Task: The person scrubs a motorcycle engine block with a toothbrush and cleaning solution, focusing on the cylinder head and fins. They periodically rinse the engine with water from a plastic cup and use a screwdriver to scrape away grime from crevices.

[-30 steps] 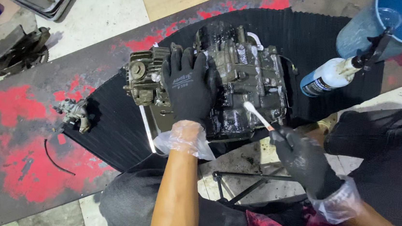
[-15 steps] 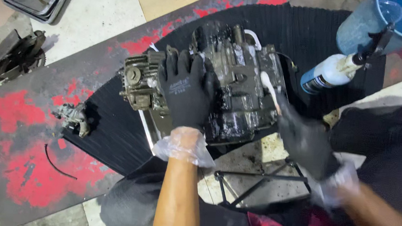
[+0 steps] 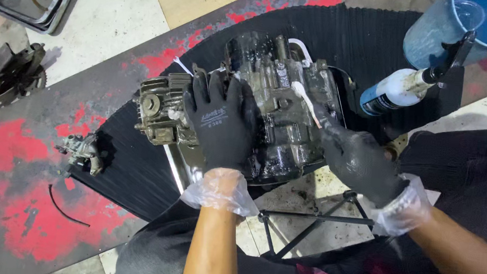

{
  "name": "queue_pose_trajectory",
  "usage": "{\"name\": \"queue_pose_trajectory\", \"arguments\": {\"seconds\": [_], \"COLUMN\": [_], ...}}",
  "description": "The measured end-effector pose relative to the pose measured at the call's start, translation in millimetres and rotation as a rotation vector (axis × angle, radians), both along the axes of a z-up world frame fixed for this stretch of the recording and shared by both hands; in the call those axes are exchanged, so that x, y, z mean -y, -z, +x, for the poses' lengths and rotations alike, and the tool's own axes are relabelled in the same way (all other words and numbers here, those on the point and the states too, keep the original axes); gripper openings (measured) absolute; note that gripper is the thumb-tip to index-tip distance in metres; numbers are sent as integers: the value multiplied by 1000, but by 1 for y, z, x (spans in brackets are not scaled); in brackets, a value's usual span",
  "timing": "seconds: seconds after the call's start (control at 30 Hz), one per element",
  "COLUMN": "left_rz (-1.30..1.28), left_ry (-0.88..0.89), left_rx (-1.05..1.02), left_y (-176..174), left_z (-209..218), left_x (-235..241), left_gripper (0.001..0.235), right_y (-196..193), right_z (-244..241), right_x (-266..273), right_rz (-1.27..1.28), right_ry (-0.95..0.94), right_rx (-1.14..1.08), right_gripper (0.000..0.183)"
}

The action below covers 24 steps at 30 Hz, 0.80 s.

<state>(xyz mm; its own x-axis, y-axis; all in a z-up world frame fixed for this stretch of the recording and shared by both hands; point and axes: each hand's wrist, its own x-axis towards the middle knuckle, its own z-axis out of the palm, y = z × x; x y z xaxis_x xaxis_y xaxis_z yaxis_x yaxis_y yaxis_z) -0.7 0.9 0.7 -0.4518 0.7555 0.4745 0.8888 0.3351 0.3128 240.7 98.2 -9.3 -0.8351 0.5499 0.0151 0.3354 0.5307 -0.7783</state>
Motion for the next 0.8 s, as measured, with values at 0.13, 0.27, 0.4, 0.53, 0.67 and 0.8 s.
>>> {"name": "queue_pose_trajectory", "arguments": {"seconds": [0.13, 0.27, 0.4, 0.53, 0.67, 0.8], "left_rz": [-34, 1, -23, -27, -41, -35], "left_ry": [-8, 8, 12, 26, 18, 22], "left_rx": [-5, -24, -26, -64, -42, -54], "left_y": [4, 1, 3, 5, 2, 4], "left_z": [2, -1, -3, 0, -1, 2], "left_x": [0, 0, 0, 4, 1, 2], "left_gripper": [33, 40, 41, 39, 39, 37], "right_y": [40, 25, 13, 38, 22, 17], "right_z": [-19, -16, 8, 4, 23, 7], "right_x": [-43, -20, 8, -10, 9, -23], "right_rz": [351, 215, 194, -68, 238, 225], "right_ry": [67, 190, 104, 292, 169, 256], "right_rx": [-31, 234, -268, 40, -122, 137], "right_gripper": [25, 53, 32, 33, 43, 46]}}
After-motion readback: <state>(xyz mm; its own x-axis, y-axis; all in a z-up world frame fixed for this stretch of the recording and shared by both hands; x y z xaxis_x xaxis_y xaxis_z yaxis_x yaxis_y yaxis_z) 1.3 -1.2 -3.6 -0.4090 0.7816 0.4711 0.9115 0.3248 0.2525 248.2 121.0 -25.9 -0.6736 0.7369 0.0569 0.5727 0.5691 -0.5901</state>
